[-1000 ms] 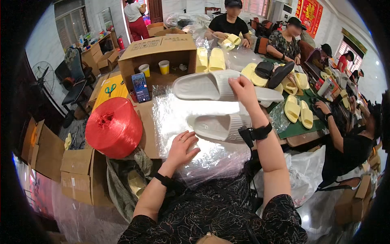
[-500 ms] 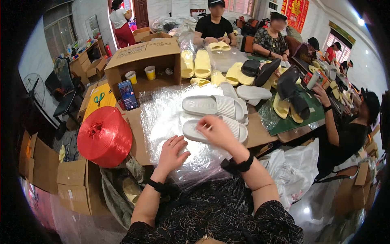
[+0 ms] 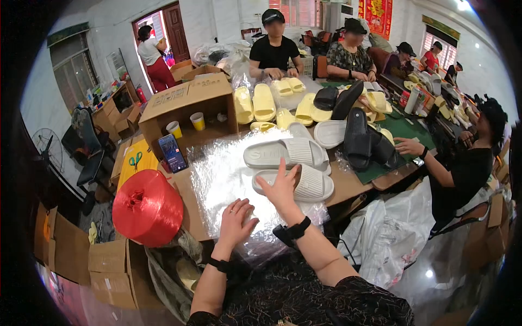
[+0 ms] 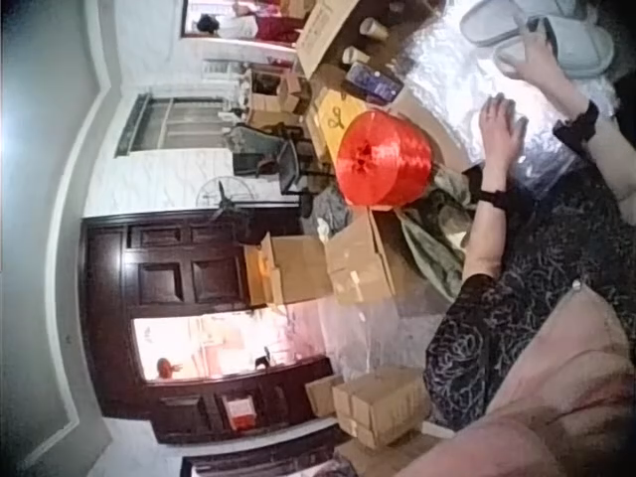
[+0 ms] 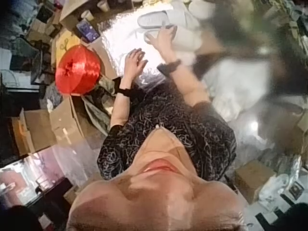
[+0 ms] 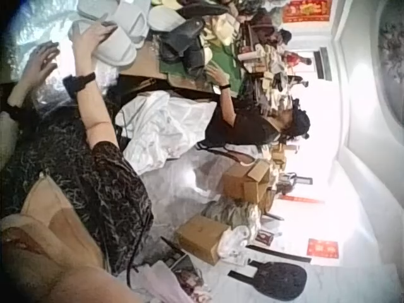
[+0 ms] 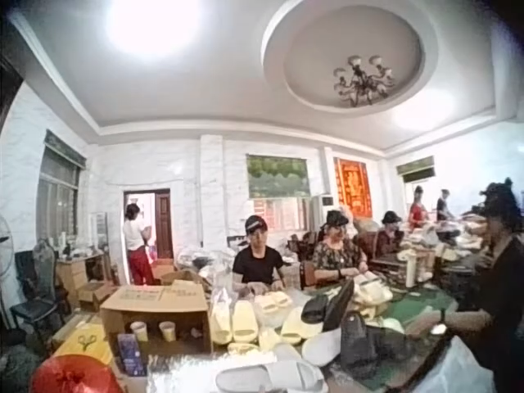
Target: Packing pairs of slippers into plastic bags and placing them into a larger shipping bag.
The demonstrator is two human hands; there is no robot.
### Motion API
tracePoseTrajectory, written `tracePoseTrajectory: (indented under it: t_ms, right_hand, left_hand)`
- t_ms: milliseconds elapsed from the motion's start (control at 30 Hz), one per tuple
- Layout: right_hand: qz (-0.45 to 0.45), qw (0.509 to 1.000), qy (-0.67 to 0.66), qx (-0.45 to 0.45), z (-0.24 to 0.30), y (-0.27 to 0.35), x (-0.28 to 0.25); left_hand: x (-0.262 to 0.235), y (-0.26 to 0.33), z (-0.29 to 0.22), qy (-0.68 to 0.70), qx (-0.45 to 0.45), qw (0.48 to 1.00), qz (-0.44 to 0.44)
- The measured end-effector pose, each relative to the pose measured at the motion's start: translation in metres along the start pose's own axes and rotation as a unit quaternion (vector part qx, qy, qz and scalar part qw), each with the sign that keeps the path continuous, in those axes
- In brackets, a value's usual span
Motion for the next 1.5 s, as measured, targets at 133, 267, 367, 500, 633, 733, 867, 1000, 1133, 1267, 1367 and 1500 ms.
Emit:
tracePoseTrajectory:
  t_ms: [133,267,367,500,633,733,867,1000,1133,1267,1367,1500]
  right_hand:
    - [-0.076,0.991,-0.104,0.021,-0.012,-0.003,-0.001]
    - [-0.086,0.992,-0.092,0.031,-0.022,-0.011,-0.008]
    - [-0.075,0.995,0.033,0.057,-0.017,-0.030,-0.009]
    - [-0.104,0.984,0.124,0.075,-0.020,-0.046,-0.004]
    - [-0.133,0.978,0.101,0.127,-0.031,-0.059,-0.005]
    - [-0.152,0.967,0.038,0.200,-0.045,-0.071,-0.018]
    - [-0.141,0.971,0.083,0.175,-0.049,-0.071,-0.025]
    - [-0.177,0.977,0.001,0.121,-0.060,-0.056,-0.036]
    - [-0.203,0.974,-0.086,0.050,-0.055,-0.027,-0.061]
    - [-0.216,0.969,-0.114,-0.045,-0.010,-0.002,-0.105]
    - [-0.202,0.965,-0.115,-0.121,0.026,0.015,-0.112]
    - [-0.083,0.982,-0.104,-0.133,0.045,0.030,-0.077]
  left_hand:
    - [0.003,0.001,0.002,-0.011,0.002,1.000,0.007]
    - [0.000,0.001,0.001,-0.010,0.005,1.000,0.000]
    - [-0.001,0.003,0.000,-0.015,0.011,1.000,-0.004]
    - [0.003,0.003,0.000,-0.013,0.027,1.000,-0.010]
    - [0.000,-0.002,0.000,-0.012,0.033,0.999,-0.026]
    - [0.002,0.001,0.002,-0.010,0.028,0.999,-0.027]
    - [0.001,0.002,0.001,-0.017,0.019,0.999,-0.023]
    - [0.001,0.003,0.000,0.003,0.015,0.999,-0.028]
    - [0.003,0.006,0.004,0.001,0.014,1.000,-0.023]
    - [0.003,0.000,0.002,-0.002,0.010,1.000,-0.002]
    - [-0.001,0.000,0.004,0.005,0.005,1.000,-0.002]
    - [0.005,0.001,0.011,0.006,0.040,0.999,0.003]
Point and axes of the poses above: each hand's wrist, its own y-axis away from the middle knuckle, its own x-axis out of the palm, z = x × y, the point moved 5 cm from there along -y, towards the middle knuckle, and after that the axes turned 8 degrees about x, right-handed, at the moved point
